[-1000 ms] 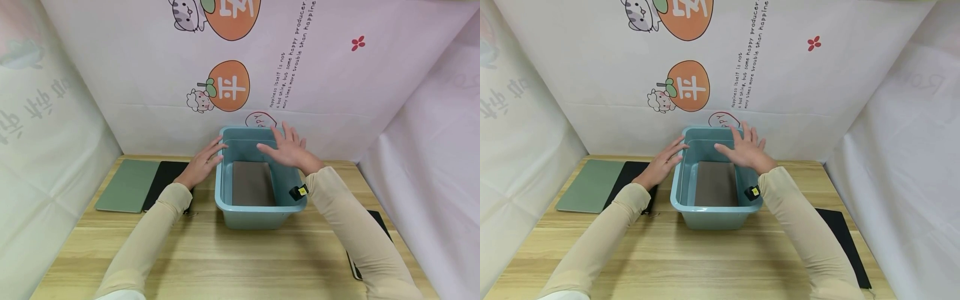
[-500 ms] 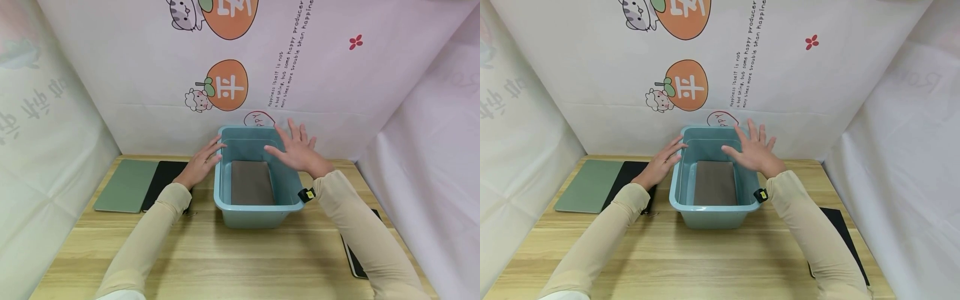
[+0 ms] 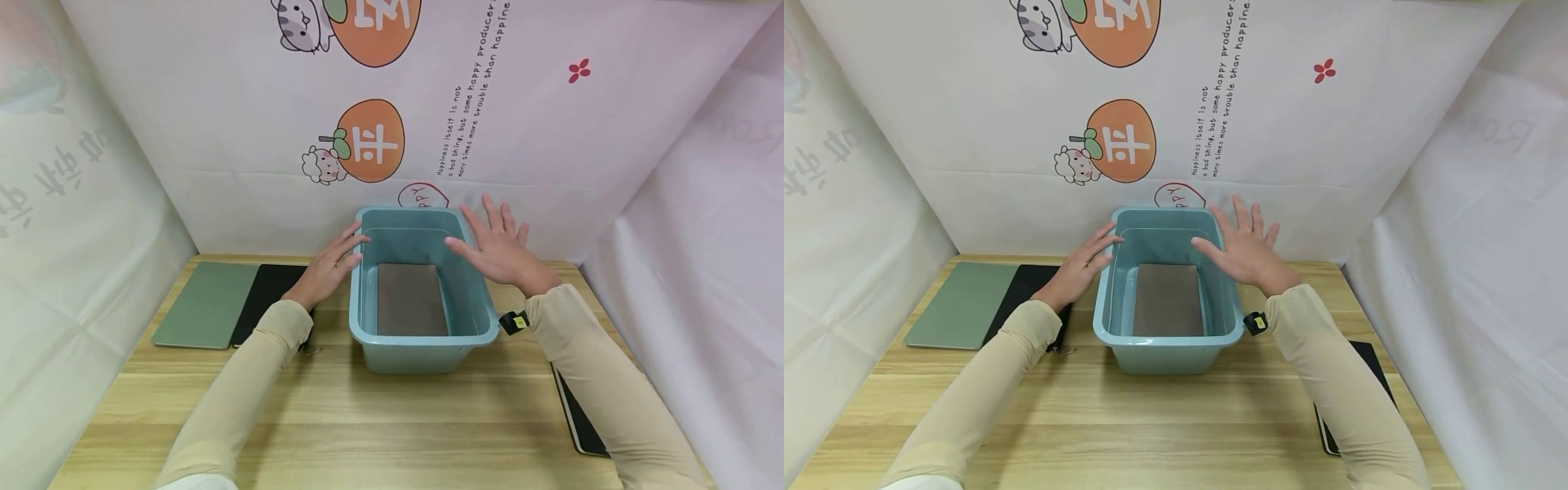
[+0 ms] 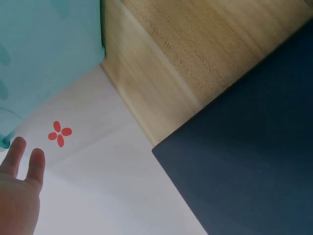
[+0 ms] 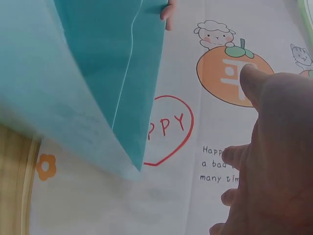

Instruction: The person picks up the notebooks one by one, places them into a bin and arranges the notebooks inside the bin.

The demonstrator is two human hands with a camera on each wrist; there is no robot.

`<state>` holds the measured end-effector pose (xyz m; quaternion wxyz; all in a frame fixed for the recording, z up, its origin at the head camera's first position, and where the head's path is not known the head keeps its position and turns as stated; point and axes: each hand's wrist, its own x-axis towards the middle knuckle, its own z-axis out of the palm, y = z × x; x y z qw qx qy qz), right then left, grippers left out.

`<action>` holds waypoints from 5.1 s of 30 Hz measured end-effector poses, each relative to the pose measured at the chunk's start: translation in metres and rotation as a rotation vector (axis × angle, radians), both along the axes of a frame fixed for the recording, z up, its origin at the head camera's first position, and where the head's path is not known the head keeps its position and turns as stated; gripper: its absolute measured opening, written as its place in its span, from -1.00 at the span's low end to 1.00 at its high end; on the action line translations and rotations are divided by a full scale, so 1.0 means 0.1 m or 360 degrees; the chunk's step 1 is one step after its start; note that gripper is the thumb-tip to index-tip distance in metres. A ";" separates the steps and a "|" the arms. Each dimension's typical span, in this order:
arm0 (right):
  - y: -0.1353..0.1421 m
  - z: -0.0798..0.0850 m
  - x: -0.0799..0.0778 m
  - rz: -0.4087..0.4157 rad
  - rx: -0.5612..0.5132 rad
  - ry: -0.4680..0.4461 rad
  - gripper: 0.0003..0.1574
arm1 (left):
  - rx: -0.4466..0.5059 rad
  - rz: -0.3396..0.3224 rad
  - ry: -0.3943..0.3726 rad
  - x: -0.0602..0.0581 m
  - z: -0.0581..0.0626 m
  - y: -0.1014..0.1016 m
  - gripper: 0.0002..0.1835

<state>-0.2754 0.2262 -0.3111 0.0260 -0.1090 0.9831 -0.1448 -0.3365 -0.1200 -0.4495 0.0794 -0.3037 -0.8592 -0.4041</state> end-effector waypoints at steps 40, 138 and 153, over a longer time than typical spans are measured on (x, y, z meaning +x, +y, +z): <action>0.79 -0.10 0.41 -0.0169 -0.0037 0.0016 0.15 | 0.0045 0.0012 -0.0027 0.01 -0.01 0.01 -0.43; 2.12 -1.87 1.48 -0.0647 -0.0084 -0.0422 0.31 | 0.0050 -0.0010 -0.0020 0.00 -0.03 0.00 -0.47; 2.22 -1.95 1.44 -0.0679 0.0007 -0.0413 0.38 | 0.0058 -0.0002 -0.0037 0.00 -0.02 0.01 -0.41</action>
